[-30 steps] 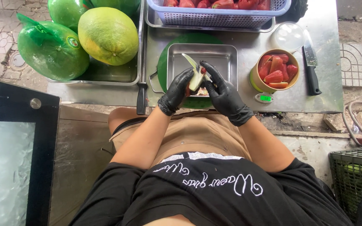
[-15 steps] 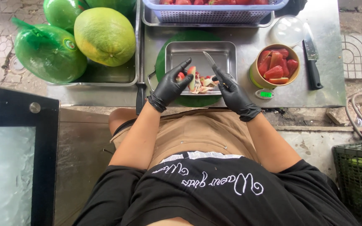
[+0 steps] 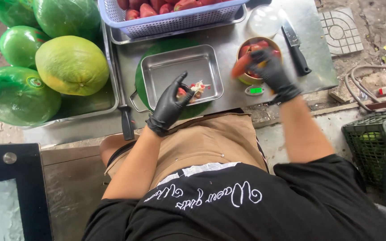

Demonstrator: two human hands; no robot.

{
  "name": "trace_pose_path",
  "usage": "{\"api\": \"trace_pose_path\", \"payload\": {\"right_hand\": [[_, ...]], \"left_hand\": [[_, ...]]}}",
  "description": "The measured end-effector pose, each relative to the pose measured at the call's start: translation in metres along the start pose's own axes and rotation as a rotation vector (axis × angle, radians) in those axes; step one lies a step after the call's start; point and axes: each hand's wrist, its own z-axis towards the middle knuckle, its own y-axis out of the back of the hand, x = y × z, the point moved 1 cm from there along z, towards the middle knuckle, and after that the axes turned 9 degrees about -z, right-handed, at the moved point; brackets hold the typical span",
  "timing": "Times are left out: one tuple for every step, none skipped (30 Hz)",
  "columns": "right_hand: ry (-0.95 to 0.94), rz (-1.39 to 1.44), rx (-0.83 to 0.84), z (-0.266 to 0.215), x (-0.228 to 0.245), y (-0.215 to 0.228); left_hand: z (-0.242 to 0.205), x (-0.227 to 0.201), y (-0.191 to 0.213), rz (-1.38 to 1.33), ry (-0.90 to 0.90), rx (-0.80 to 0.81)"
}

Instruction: Slicing wax apples for takeout preparation using a paring knife.

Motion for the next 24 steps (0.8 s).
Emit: {"api": "trace_pose_path", "payload": {"right_hand": [[-0.007,0.001,-0.003,0.002,-0.009,0.028],[-0.036,-0.088,-0.009,0.004,-0.018,0.058],[-0.066,-0.177,-0.014,0.006,-0.027,0.087],[-0.065,-0.180,-0.020,0.003,-0.017,0.094],[-0.294,-0.171,-0.016,-0.001,-0.009,0.101],[-0.522,-0.160,-0.006,-0.005,-0.001,0.108],[-0.520,-0.163,-0.009,-0.003,-0.002,0.109],[-0.521,-0.130,0.034,-0.002,-0.005,0.106],[-0.521,-0.098,0.076,-0.002,-0.007,0.104],[-0.522,-0.097,0.078,0.003,-0.018,0.106],[-0.346,-0.102,0.116,0.009,-0.027,0.107],[-0.177,-0.104,0.156,0.010,-0.037,0.108],[-0.183,-0.102,0.159,0.012,-0.037,0.106],[-0.203,-0.163,0.216,0.018,-0.037,0.106],[-0.223,-0.224,0.273,0.024,-0.036,0.106],[-0.221,-0.224,0.268,0.025,-0.034,0.105],[-0.158,-0.211,0.293,0.027,-0.032,0.103],[-0.094,-0.197,0.322,0.030,-0.030,0.100],[-0.092,-0.198,0.323,0.029,-0.026,0.097],[-0.059,-0.340,0.261,0.028,-0.023,0.094],[-0.025,-0.480,0.197,0.026,-0.021,0.091],[-0.026,-0.479,0.203,0.024,-0.024,0.089],[-0.017,-0.517,0.160,0.021,-0.028,0.088],[-0.006,-0.555,0.112,0.020,-0.031,0.088]], "left_hand": [[0.001,0.019,0.002,-0.001,0.004,0.006],[0.002,0.039,0.003,-0.337,0.149,0.019],[0.004,0.059,0.004,-0.673,0.297,0.029],[0.005,0.042,0.003,-0.673,0.293,0.034],[0.006,0.028,0.001,-0.824,0.460,0.012],[0.006,0.012,-0.001,-0.974,0.629,-0.014],[0.007,0.023,-0.001,-0.975,0.626,-0.011],[0.005,0.033,-0.001,-1.036,0.583,0.075],[0.003,0.044,-0.001,-1.095,0.536,0.161],[0.005,0.036,-0.003,-1.095,0.537,0.159],[0.008,0.027,-0.005,-1.135,0.544,0.147],[0.007,0.020,-0.008,-1.176,0.557,0.135],[0.004,0.018,-0.010,-1.178,0.564,0.132],[0.005,0.014,-0.012,-1.197,0.539,0.123],[0.006,0.010,-0.013,-1.216,0.515,0.113],[0.007,0.011,-0.015,-1.213,0.512,0.116],[0.008,0.011,-0.016,-1.277,0.516,0.106],[0.008,0.012,-0.018,-1.345,0.521,0.092],[0.010,0.012,-0.018,-1.345,0.518,0.091],[0.010,0.013,-0.020,-1.353,0.520,0.052],[0.010,0.014,-0.022,-1.362,0.522,0.014],[0.009,0.026,-0.021,-1.364,0.524,0.009],[0.008,0.037,-0.021,-1.408,0.494,0.025],[0.008,0.048,-0.020,-1.450,0.460,0.044]]}}
